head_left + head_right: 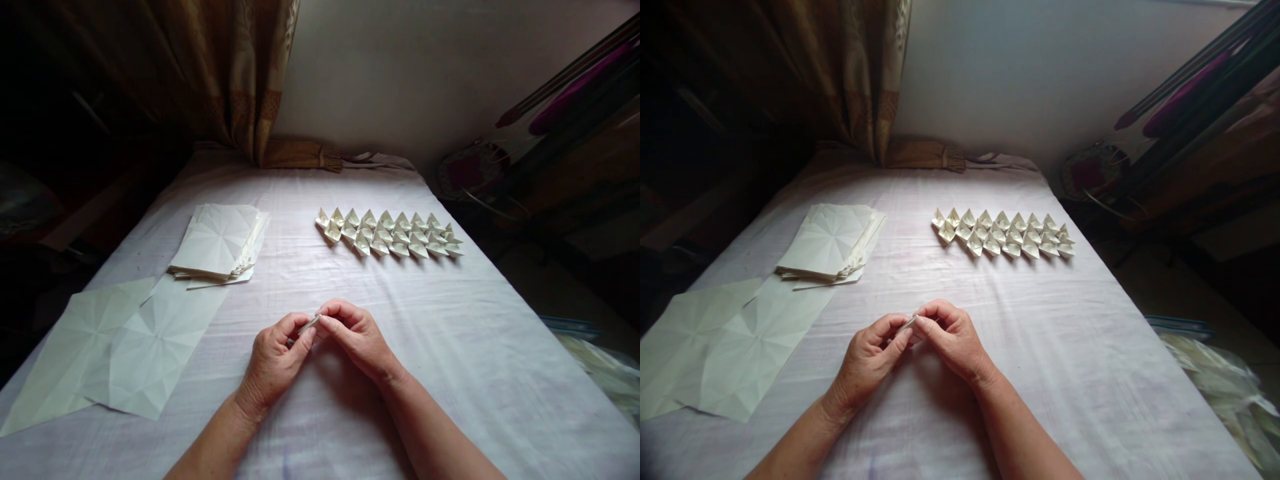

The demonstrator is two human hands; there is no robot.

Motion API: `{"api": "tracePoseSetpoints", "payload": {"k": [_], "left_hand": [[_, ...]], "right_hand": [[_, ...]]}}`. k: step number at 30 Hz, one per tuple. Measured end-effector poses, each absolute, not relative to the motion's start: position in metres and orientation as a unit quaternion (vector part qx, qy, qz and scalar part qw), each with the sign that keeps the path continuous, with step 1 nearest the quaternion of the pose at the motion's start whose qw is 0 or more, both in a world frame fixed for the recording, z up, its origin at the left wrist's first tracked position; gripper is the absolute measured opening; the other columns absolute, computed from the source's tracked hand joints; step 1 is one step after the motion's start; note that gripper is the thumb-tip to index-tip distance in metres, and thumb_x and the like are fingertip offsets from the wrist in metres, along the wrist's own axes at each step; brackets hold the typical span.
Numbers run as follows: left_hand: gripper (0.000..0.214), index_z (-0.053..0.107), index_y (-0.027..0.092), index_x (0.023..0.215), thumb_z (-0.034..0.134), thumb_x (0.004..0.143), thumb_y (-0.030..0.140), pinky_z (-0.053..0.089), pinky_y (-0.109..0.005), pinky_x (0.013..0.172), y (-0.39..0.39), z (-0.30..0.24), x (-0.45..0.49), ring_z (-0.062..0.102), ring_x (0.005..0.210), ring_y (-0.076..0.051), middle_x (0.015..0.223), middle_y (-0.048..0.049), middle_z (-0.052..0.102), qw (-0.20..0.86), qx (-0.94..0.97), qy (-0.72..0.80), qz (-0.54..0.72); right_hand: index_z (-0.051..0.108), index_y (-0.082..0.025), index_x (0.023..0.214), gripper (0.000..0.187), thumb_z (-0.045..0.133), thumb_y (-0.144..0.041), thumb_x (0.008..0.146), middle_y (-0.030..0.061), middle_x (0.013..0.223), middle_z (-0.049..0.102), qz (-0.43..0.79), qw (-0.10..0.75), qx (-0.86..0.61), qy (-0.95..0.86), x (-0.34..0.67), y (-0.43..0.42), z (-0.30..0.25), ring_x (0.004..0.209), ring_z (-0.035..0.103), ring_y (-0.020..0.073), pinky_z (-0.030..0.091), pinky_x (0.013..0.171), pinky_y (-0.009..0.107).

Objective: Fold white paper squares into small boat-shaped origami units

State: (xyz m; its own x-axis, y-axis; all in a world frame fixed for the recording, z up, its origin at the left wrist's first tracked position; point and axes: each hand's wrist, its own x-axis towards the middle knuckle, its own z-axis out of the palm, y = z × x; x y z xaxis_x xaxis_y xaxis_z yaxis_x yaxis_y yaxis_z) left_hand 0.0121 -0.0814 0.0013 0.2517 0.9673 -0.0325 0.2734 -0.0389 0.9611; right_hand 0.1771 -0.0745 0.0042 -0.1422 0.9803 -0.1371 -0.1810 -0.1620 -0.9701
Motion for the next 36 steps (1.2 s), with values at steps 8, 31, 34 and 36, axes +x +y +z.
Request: {"api": "tracePoseSetpoints", "payload": {"k": [8,31,34,36], "left_hand": [[0.02,0.071,0.019,0.09,0.059,0.088,0.034,0.048,-0.017,0.057,-0.083,0.002,0.013,0.065,0.061,-0.012,0.078,-0.0006,0.074,0.447,0.629,0.521,0.364],[0.024,0.072,0.017,0.075,0.058,0.084,0.034,0.044,-0.018,0.052,-0.083,0.012,0.013,0.059,0.053,-0.011,0.064,-0.0008,0.07,0.432,0.632,0.52,0.379],[0.023,0.073,0.017,0.08,0.057,0.085,0.033,0.047,-0.018,0.056,-0.082,0.009,0.013,0.064,0.059,-0.013,0.069,-0.0018,0.072,0.436,0.641,0.514,0.368],[0.024,0.073,0.017,0.085,0.056,0.086,0.033,0.049,-0.019,0.062,-0.08,0.008,0.012,0.067,0.065,-0.015,0.074,-0.0026,0.074,0.45,0.639,0.508,0.362]], "right_hand": [[0.065,-0.018,0.075,0.026,0.075,-0.042,0.076,-0.0016,0.064,0.068,0.615,0.48,-0.449,-0.436,0.174,-0.075,0.002,0.06,0.064,0.0117,0.052,0.063,0.024],[0.063,-0.019,0.072,0.023,0.07,-0.04,0.078,-0.001,0.066,0.063,0.559,0.463,-0.46,-0.511,0.172,-0.077,0.006,0.061,0.058,0.0119,0.047,0.06,0.024],[0.063,-0.019,0.067,0.022,0.07,-0.037,0.078,-0.001,0.065,0.061,0.529,0.475,-0.472,-0.52,0.172,-0.076,0.004,0.061,0.056,0.0115,0.046,0.06,0.024],[0.064,-0.019,0.066,0.022,0.07,-0.037,0.077,-0.0011,0.064,0.061,0.526,0.485,-0.479,-0.508,0.171,-0.076,0.002,0.059,0.055,0.0115,0.046,0.058,0.024]]}}
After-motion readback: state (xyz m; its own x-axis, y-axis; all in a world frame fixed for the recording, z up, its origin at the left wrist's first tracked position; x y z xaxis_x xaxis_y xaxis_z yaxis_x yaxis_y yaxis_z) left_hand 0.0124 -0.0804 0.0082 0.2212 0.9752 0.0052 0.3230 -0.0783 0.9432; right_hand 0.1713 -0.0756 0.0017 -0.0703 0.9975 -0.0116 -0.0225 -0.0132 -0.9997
